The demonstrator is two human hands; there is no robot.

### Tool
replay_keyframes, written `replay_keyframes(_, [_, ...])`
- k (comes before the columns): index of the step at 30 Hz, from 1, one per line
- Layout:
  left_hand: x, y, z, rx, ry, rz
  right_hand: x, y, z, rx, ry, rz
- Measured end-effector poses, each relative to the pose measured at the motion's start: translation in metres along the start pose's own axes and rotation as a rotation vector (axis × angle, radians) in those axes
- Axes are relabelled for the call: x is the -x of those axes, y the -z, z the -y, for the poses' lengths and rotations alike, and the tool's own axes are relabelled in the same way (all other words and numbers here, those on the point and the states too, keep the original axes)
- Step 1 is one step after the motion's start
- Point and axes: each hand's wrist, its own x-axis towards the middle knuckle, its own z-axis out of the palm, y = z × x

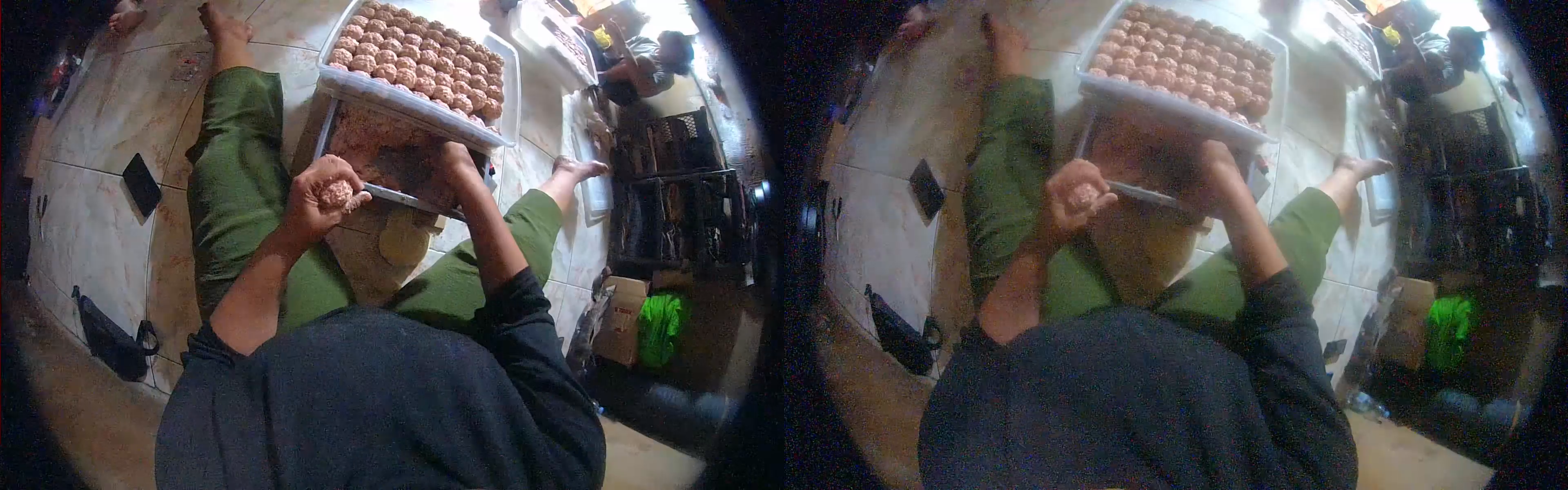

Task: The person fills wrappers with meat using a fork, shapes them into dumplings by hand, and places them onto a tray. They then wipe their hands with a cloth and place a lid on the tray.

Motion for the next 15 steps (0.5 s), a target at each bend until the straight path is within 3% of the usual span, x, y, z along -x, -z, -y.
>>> replay_keyframes(3, [0.001, -0.006, 0.004, 0.100, 0.130, 0.017, -0.001, 0.009, -0.030, -0.629, -0.146, 0.134])
replay_keyframes(5, [0.002, -0.008, 0.004, 0.156, 0.255, -0.015, 0.057, 0.016, 0.015, -0.133, 0.225, 0.168])
replay_keyframes(6, [0.001, -0.007, 0.000, 0.092, 0.222, -0.005, 0.086, 0.017, 0.032, 0.119, 0.408, 0.181])
replay_keyframes(9, [-0.001, -0.005, -0.008, -0.006, 0.175, 0.019, 0.109, 0.012, 0.034, -0.297, 0.466, 0.168])
replay_keyframes(12, [0.004, -0.010, -0.006, 0.086, 0.217, 0.039, 0.122, 0.014, 0.028, -0.551, 0.419, 0.185])
replay_keyframes(15, [0.005, -0.013, -0.027, 0.065, 0.206, 0.036, 0.118, 0.023, 0.019, 0.177, 0.507, 0.096])
